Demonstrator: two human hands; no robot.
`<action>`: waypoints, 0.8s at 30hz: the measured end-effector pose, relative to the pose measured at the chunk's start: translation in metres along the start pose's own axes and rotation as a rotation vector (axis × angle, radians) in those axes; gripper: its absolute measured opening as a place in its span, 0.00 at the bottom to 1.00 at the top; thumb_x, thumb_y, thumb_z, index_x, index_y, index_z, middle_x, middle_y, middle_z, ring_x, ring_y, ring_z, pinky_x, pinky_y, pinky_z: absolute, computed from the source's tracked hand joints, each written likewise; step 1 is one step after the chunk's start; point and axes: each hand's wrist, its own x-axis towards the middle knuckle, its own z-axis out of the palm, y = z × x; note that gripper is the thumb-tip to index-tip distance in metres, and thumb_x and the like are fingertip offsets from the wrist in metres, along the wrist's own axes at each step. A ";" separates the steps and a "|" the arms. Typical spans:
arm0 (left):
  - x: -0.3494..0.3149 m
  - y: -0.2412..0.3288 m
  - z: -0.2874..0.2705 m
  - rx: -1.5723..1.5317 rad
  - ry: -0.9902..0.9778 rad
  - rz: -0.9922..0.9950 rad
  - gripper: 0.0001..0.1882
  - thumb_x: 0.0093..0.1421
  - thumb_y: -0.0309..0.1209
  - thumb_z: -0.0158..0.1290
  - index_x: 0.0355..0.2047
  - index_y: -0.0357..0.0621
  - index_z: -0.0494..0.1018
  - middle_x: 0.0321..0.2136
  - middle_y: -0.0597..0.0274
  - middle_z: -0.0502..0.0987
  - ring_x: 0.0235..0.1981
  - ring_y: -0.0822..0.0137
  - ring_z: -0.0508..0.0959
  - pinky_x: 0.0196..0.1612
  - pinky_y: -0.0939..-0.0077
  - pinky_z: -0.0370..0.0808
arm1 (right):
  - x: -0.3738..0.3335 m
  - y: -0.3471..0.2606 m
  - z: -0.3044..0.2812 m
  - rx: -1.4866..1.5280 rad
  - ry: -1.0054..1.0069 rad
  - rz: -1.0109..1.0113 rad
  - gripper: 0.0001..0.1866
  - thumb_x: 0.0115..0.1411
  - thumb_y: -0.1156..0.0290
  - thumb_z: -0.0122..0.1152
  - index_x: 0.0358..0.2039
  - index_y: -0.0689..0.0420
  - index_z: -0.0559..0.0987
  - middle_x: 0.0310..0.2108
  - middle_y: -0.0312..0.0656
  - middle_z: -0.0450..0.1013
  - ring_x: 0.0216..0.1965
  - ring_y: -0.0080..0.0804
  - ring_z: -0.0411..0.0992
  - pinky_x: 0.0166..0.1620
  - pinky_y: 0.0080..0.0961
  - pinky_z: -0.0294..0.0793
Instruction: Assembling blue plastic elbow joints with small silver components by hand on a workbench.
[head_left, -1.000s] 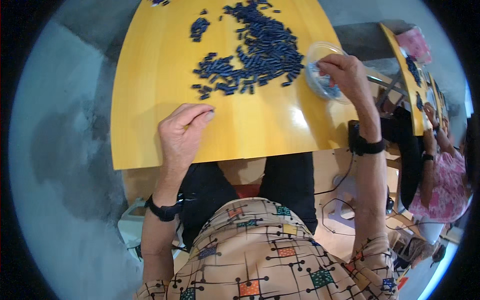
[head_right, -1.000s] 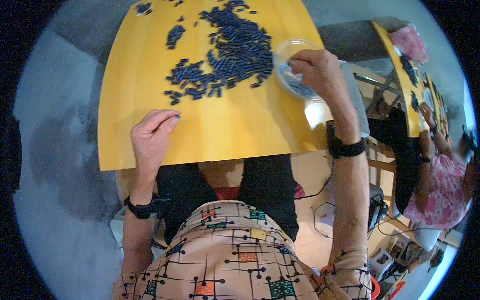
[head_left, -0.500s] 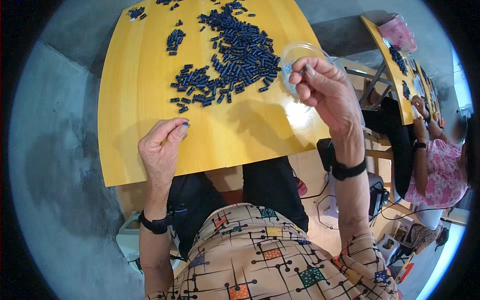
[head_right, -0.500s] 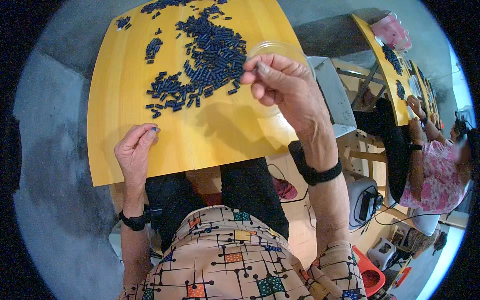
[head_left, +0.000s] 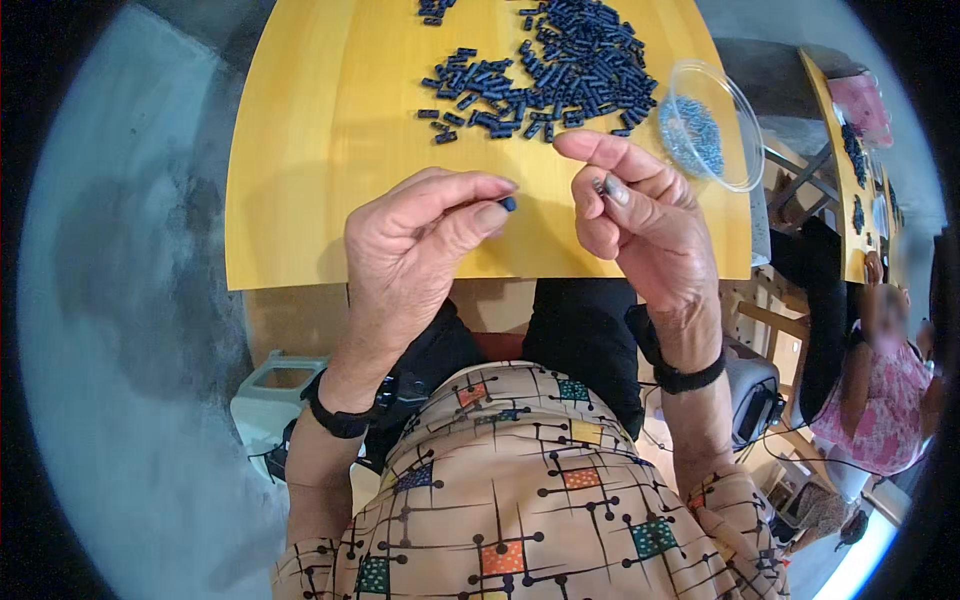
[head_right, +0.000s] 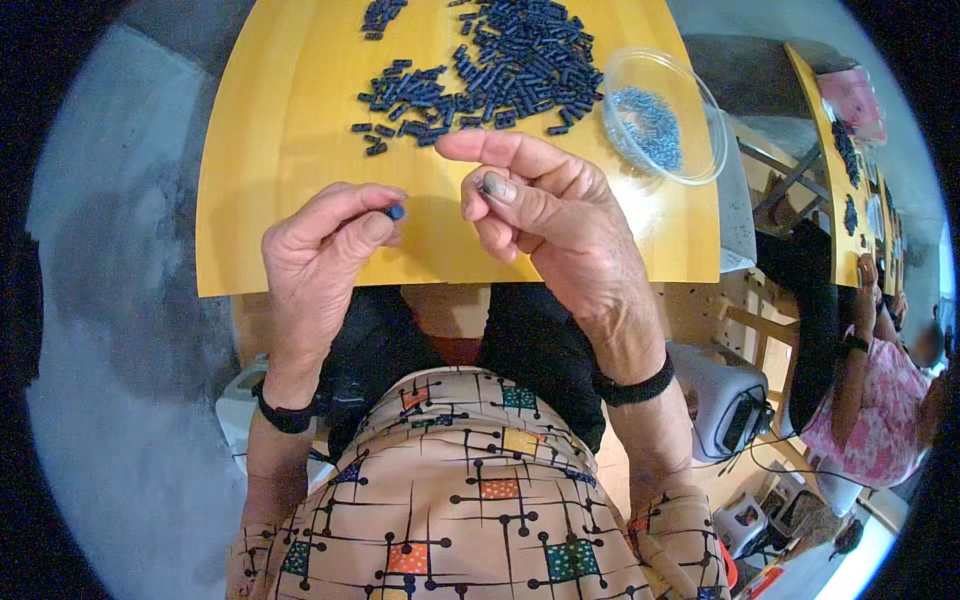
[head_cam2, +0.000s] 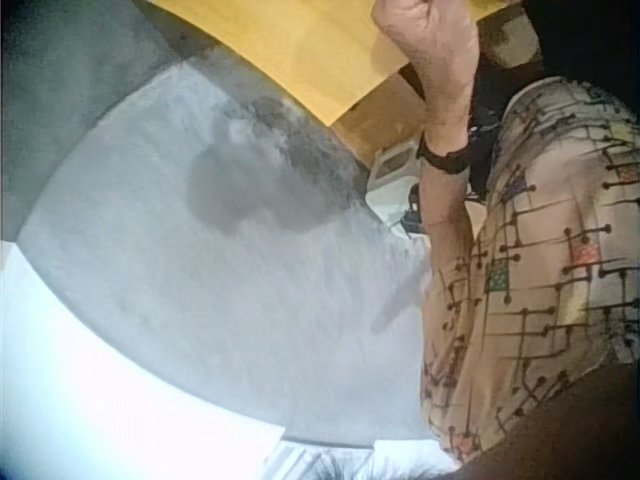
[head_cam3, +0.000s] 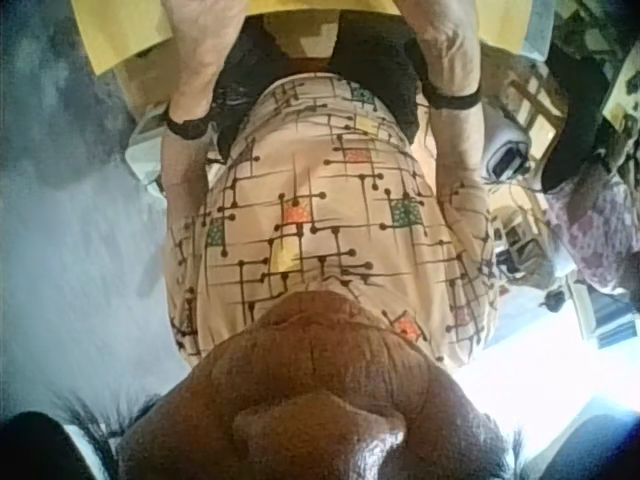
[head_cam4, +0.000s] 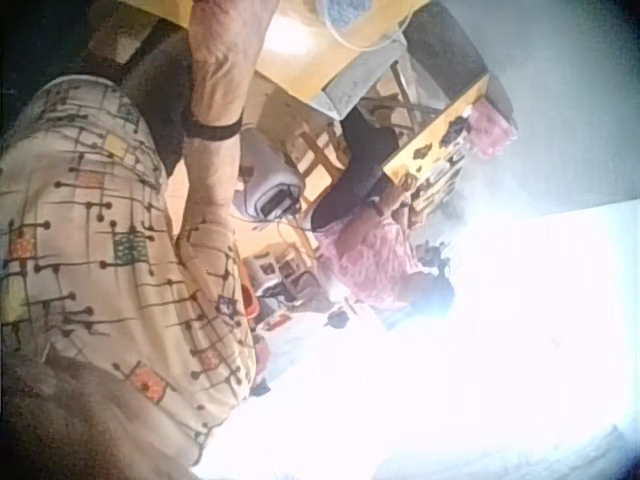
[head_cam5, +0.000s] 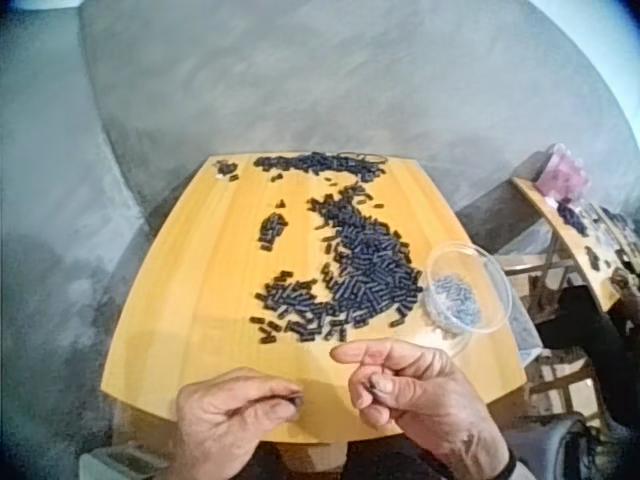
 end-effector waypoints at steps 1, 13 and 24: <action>-0.001 0.000 0.002 -0.075 -0.009 -0.050 0.07 0.53 0.22 0.55 0.33 0.34 0.76 0.28 0.61 0.76 0.27 0.76 0.75 0.31 0.86 0.71 | 0.000 0.004 0.000 0.006 -0.006 0.007 0.15 0.58 0.71 0.53 0.45 0.63 0.72 0.27 0.34 0.71 0.21 0.16 0.63 0.23 0.10 0.60; -0.009 -0.007 0.009 -0.178 -0.016 -0.141 0.07 0.53 0.23 0.56 0.33 0.34 0.76 0.25 0.62 0.77 0.24 0.76 0.76 0.29 0.87 0.74 | -0.004 0.036 0.003 0.328 -0.079 0.123 0.09 0.58 0.70 0.54 0.37 0.61 0.74 0.25 0.36 0.71 0.19 0.17 0.64 0.20 0.12 0.61; -0.017 -0.010 0.001 -0.233 -0.007 -0.235 0.09 0.54 0.25 0.55 0.35 0.35 0.76 0.26 0.61 0.78 0.25 0.76 0.76 0.30 0.86 0.74 | -0.009 0.032 0.013 0.076 0.025 0.064 0.10 0.59 0.69 0.53 0.37 0.61 0.75 0.25 0.35 0.73 0.21 0.16 0.68 0.22 0.11 0.66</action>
